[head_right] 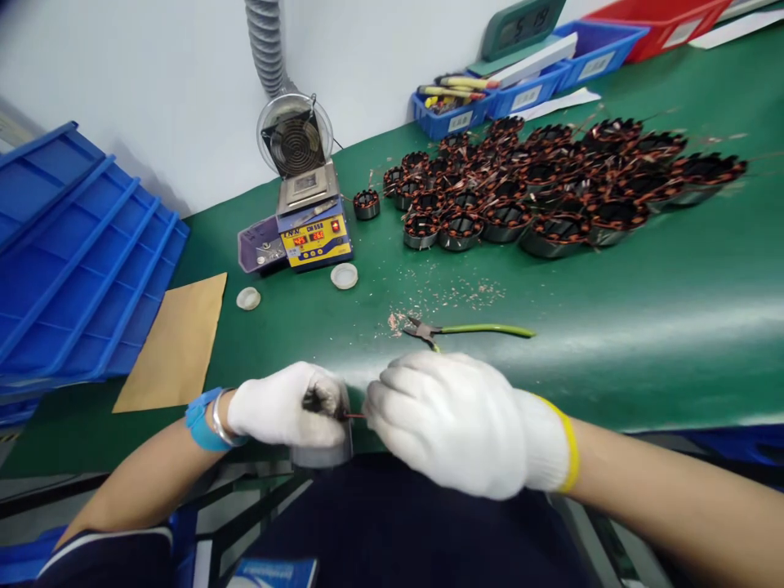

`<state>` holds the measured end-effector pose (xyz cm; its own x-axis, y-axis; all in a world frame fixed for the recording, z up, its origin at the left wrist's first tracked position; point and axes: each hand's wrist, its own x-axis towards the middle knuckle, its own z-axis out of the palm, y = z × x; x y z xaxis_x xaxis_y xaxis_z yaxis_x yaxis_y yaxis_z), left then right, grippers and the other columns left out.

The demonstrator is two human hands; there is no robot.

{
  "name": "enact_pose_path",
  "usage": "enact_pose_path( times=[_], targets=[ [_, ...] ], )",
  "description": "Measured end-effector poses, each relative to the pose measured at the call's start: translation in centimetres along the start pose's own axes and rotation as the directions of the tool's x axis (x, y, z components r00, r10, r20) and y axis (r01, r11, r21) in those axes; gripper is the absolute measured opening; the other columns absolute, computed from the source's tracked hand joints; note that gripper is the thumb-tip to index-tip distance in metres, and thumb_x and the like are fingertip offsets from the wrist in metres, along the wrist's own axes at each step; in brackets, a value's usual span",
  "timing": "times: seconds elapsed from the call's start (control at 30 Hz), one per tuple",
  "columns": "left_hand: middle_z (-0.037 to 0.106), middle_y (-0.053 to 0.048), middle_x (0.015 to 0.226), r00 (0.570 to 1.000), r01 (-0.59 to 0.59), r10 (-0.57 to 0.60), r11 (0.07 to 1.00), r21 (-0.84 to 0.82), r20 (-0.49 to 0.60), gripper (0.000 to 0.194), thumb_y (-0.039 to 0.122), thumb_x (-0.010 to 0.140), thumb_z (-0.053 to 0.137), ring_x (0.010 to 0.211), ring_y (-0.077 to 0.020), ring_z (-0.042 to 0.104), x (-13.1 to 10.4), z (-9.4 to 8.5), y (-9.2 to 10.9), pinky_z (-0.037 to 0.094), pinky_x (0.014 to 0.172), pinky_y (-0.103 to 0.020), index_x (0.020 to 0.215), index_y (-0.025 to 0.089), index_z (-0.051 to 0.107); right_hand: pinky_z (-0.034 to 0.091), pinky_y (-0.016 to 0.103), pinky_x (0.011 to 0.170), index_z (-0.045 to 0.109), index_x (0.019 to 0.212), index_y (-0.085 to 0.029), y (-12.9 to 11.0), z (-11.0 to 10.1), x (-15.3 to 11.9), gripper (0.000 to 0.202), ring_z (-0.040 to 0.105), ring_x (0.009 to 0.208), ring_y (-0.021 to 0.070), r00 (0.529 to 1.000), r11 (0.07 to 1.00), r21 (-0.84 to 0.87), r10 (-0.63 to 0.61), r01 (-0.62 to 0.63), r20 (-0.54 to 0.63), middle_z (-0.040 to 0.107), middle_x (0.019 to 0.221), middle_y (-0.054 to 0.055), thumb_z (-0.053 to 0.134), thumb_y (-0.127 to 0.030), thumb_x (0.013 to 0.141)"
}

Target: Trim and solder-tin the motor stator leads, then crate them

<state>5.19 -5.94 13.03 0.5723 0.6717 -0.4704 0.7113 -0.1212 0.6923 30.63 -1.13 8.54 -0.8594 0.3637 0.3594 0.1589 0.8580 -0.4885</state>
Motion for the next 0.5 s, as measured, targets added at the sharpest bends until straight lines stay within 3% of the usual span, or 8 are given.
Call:
enact_pose_path(
  times=[0.07,0.1,0.2,0.3,0.37,0.4,0.47,0.5],
  targets=[
    [0.062,-0.001,0.072,0.963,-0.040,0.133,0.930,0.365,-0.235,0.039,0.045,0.089,0.077,0.067,-0.0162,0.054,-0.3,0.8,0.2,0.042,0.062,-0.032,0.067,0.020,0.057,0.060,0.038,0.081,0.079,0.109,-0.022,0.7,0.0,-0.2,0.020,0.076,0.091,0.0260,0.981,0.966,0.169,0.195,-0.196,0.024,0.081,0.106,0.014,0.071,-0.034,0.095],
    [0.065,-0.005,0.076,0.916,-0.031,0.252,0.820,0.571,-0.312,0.035,0.042,0.092,0.075,0.069,-0.0185,0.056,-0.5,1.2,0.3,0.041,0.062,-0.034,0.069,0.019,0.062,0.062,0.038,0.080,0.078,0.114,-0.021,1.0,0.2,-0.1,0.034,0.077,0.092,0.0272,0.947,0.894,0.315,0.312,-0.319,0.074,0.081,0.109,0.015,0.078,-0.043,0.089],
    [0.070,-0.012,0.081,0.796,0.046,0.533,0.419,0.907,-0.287,0.033,0.022,0.105,0.054,0.071,-0.0228,0.060,-0.8,1.7,0.5,0.036,0.060,-0.036,0.076,0.017,0.069,0.064,0.038,0.073,0.075,0.109,-0.016,1.5,1.8,0.6,0.067,0.076,0.082,0.0262,0.809,0.449,0.705,0.498,-0.549,0.313,0.079,0.098,0.015,0.079,-0.074,0.077],
    [0.072,-0.016,0.088,0.771,0.096,0.590,0.263,0.960,-0.239,0.037,0.013,0.106,0.046,0.073,-0.0229,0.061,-0.9,1.6,0.4,0.037,0.061,-0.036,0.076,0.015,0.069,0.058,0.032,0.062,0.066,0.081,-0.017,0.9,3.6,1.7,0.072,0.066,0.064,0.0184,0.728,0.186,0.792,0.555,-0.581,0.403,0.070,0.076,0.008,0.071,-0.088,0.075],
    [0.073,-0.016,0.089,0.788,0.087,0.551,0.343,0.935,-0.275,0.035,0.019,0.106,0.050,0.075,-0.0233,0.062,-0.8,1.3,0.2,0.039,0.063,-0.036,0.077,0.015,0.071,0.052,0.029,0.057,0.061,0.073,-0.019,0.3,4.0,2.2,0.066,0.059,0.058,0.0149,0.721,0.240,0.773,0.590,-0.588,0.365,0.065,0.068,0.005,0.072,-0.083,0.079],
    [0.073,-0.015,0.088,0.804,0.080,0.498,0.448,0.890,-0.324,0.033,0.026,0.104,0.056,0.076,-0.0235,0.062,-0.6,1.2,0.0,0.041,0.065,-0.037,0.077,0.015,0.071,0.050,0.029,0.057,0.062,0.072,-0.019,0.1,3.8,2.3,0.060,0.057,0.057,0.0145,0.742,0.337,0.739,0.591,-0.583,0.316,0.064,0.066,0.004,0.070,-0.077,0.085],
    [0.070,-0.010,0.082,0.876,0.050,0.286,0.746,0.664,-0.387,0.037,0.042,0.099,0.065,0.074,-0.0218,0.061,-0.1,0.7,-0.5,0.043,0.066,-0.036,0.073,0.017,0.069,0.049,0.029,0.059,0.067,0.075,-0.020,-0.3,2.9,2.3,0.048,0.059,0.060,0.0158,0.848,0.642,0.588,0.506,-0.492,0.158,0.067,0.067,0.006,0.059,-0.060,0.099],
    [0.068,-0.007,0.078,0.931,0.027,0.149,0.882,0.471,-0.332,0.042,0.048,0.097,0.066,0.071,-0.0200,0.059,0.2,0.5,-0.9,0.044,0.065,-0.034,0.069,0.017,0.066,0.049,0.030,0.061,0.070,0.078,-0.020,-0.5,2.2,2.1,0.043,0.061,0.062,0.0167,0.912,0.799,0.457,0.403,-0.390,0.075,0.069,0.070,0.007,0.054,-0.051,0.103]
  ],
)
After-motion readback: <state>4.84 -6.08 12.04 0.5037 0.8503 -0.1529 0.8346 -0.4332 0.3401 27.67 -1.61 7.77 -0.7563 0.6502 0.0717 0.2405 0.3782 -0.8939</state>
